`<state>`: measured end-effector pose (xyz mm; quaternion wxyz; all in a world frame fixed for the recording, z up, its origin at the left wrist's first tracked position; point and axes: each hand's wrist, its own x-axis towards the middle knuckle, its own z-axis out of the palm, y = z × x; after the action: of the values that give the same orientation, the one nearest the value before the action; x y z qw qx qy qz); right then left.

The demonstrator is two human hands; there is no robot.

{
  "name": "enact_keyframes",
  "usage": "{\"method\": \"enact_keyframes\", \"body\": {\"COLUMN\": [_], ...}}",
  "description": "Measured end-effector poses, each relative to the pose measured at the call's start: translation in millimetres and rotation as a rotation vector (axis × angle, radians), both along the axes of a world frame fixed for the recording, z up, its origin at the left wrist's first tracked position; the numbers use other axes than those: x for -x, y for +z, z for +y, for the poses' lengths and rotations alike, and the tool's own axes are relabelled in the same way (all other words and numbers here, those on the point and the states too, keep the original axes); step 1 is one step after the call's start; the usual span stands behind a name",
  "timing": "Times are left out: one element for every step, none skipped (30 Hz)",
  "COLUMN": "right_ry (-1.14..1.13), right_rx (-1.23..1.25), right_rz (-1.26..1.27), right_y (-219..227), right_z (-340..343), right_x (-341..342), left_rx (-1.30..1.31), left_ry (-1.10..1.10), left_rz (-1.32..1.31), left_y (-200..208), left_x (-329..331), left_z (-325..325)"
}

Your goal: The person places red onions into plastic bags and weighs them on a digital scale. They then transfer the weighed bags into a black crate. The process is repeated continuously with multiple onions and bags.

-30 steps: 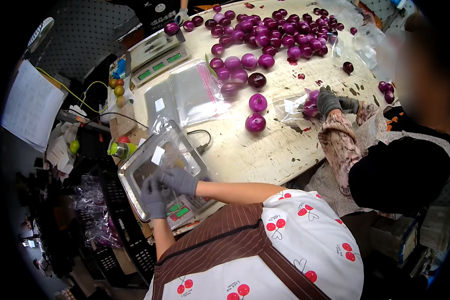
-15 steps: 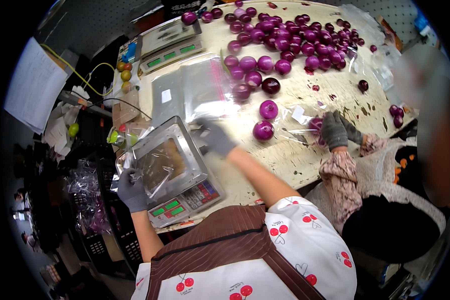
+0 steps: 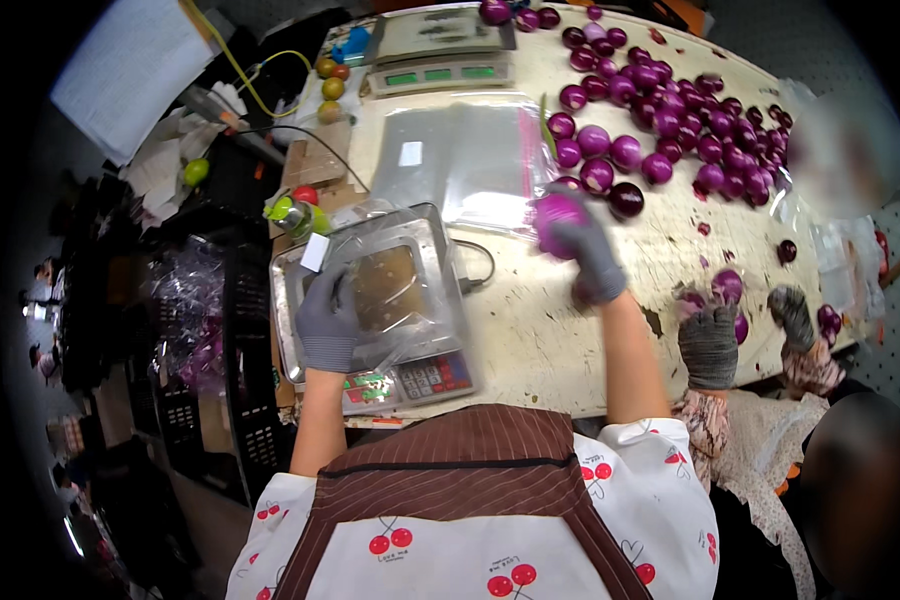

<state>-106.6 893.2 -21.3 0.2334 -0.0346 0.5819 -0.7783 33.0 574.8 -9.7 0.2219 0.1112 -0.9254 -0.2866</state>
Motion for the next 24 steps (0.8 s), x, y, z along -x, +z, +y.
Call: {"method": "enact_keyframes", "body": {"right_ry": [0.188, 0.36, 0.446, 0.48, 0.415, 0.355, 0.296, 0.245, 0.192, 0.141, 0.088, 0.033, -0.023, 0.027, 0.087, -0.237, -0.4, -0.467, -0.455, -0.439, -0.355, -0.265, -0.198, -0.132], "right_rx": [0.085, 0.16, 0.169, 0.097, 0.127, 0.17, 0.086, 0.004, -0.025, -0.058, -0.04, -0.022, 0.154, -0.047, -0.241, -0.337, -0.403, -0.674, -0.877, -1.079, -1.209, -1.33, -1.46, -1.588], "right_rz": [0.015, 0.03, 0.189, 0.243, 0.015, -0.209, -0.202, -0.199, -0.164, -0.132, -0.074, -0.016, -0.005, 0.061, 0.131, 0.406, 0.563, 0.64, 0.607, 0.571, 0.449, 0.328, 0.369, 0.412], "right_y": [8, 18, 33, 36, 18, -8, -19, -25, -29, -32, -32, -30, 7, 39, 58, 27, 22, -5, -25, -44, -64, -79, -87, -95], "right_z": [-31, -58, -81, -101, -124, -140, -147, -153, -154, -155, -152, -146, -131, -109, -90, -81, -66, -43, -23, -7, 2, 6, 4, 3], "right_x": [-23, -46, -64, -74, -78, -79, -80, -81, -83, -85, -88, -90, -94, -85, -69, -53, -27, 6, 34, 56, 74, 86, 92, 97], "left_rx": [0.009, 0.01, -0.062, -0.194, -0.484, -0.767, -0.582, -0.398, -0.214, -0.133, -0.055, 0.024, -0.007, -0.077, -0.139, -0.199, -0.192, -0.199, -0.202, -0.206, -0.135, -0.062, 0.012, -0.036], "left_ry": [-0.022, -0.068, -0.114, -0.093, -0.078, -0.049, -0.085, -0.11, -0.135, -0.11, -0.087, -0.065, -0.021, -0.025, -0.021, -0.03, -0.038, -0.034, -0.027, -0.018, -0.005, 0.015, 0.045, -0.018], "left_rz": [-0.033, -0.061, -0.143, -0.196, -0.263, -0.336, -0.294, -0.249, -0.201, -0.197, -0.198, -0.198, -0.197, -0.168, -0.136, -0.101, -0.024, -0.054, -0.08, -0.105, -0.146, -0.184, -0.226, -0.249], "left_y": [4, 8, 8, 1, 8, 15, 13, 6, 3, 7, 17, 26, 32, 31, 32, 32, 28, 31, 34, 36, 37, 39, 41, 31], "left_x": [-2, 3, 7, 3, 3, 2, -2, -9, -9, -8, -7, -4, -3, -3, -5, -5, -5, -4, -4, -3, -1, 0, 0, 0], "left_z": [1, 4, 6, 3, 8, 10, 7, 1, -2, 2, 10, 14, 14, 12, 10, 11, 10, 11, 11, 11, 11, 12, 11, 10]}}
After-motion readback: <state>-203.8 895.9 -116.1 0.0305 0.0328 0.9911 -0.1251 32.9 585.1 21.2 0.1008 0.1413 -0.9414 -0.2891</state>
